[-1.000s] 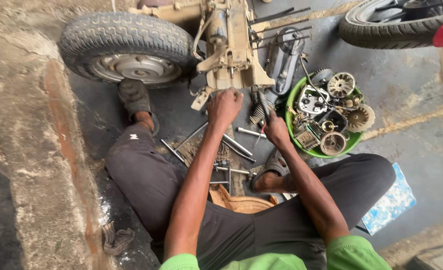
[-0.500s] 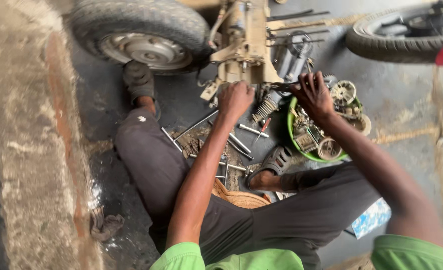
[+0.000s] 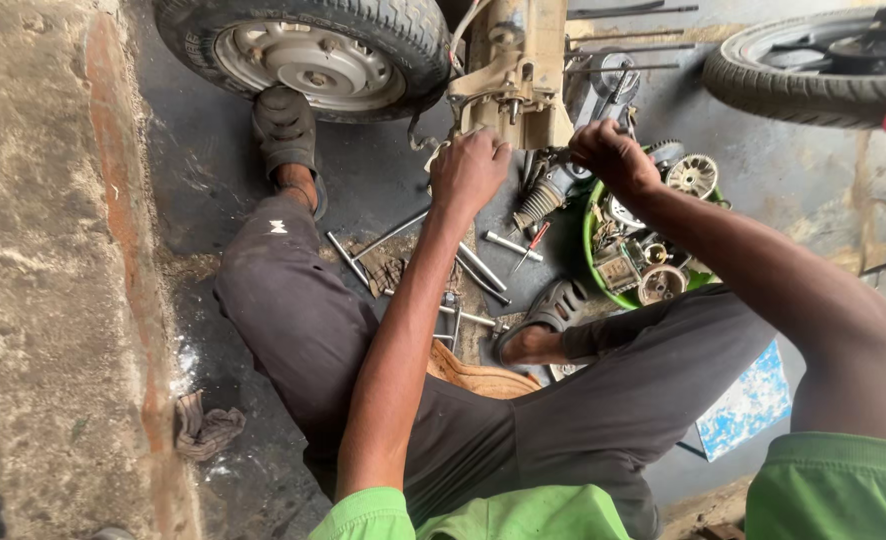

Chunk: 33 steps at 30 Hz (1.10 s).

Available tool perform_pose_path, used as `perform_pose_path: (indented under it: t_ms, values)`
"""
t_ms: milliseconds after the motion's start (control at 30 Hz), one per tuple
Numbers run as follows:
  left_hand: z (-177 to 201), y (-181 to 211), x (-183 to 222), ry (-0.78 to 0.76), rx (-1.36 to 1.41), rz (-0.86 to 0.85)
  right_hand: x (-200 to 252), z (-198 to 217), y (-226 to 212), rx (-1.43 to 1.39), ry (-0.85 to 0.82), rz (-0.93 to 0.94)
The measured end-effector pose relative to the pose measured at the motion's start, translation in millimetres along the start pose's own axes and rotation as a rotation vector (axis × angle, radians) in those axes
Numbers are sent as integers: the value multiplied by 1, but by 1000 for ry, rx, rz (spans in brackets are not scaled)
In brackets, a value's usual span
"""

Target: The person sits on the floor and uses a hammer and pliers to work on a small engine or machinery component. They repeatedly tap and adjust parts of the machine, occasionally picking up and setting down tools.

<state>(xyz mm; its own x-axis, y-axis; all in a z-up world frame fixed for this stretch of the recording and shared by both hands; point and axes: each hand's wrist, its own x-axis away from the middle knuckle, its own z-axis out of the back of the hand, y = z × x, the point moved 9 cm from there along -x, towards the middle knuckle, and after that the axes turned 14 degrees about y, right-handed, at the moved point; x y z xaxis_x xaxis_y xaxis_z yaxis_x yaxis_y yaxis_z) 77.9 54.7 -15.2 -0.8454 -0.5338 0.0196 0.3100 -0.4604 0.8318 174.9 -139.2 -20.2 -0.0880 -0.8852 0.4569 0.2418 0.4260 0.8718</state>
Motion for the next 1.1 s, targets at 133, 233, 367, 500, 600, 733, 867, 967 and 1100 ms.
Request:
perform_pose_path:
  t_ms: [133, 233, 367, 500, 600, 733, 867, 967, 1100]
  values:
    - [-1, 2, 2, -16, -24, 2, 4, -11, -11, 29, -20, 26]
    - [2, 9, 3, -5, -60, -35, 6, -7, -10, -18, -37, 66]
    - [14, 16, 5, 73, -60, -69, 3, 13, 3, -53, -21, 77]
    - [12, 14, 8, 20, -82, -33, 0, 17, 6, -91, -48, 73]
    - [13, 18, 8, 32, -60, -41, 0, 8, -6, -144, -41, 86]
    - [20, 23, 8, 101, -65, -100, -9, 2, -11, -147, 215, 9]
    - [10, 21, 9, 16, -62, -42, -14, -18, -22, -20, 357, 276]
    - [5, 23, 10, -37, -61, -18, -16, -17, -1, -36, 475, 340]
    - [13, 27, 12, 36, -60, -55, -10, -2, 29, -49, 443, 184]
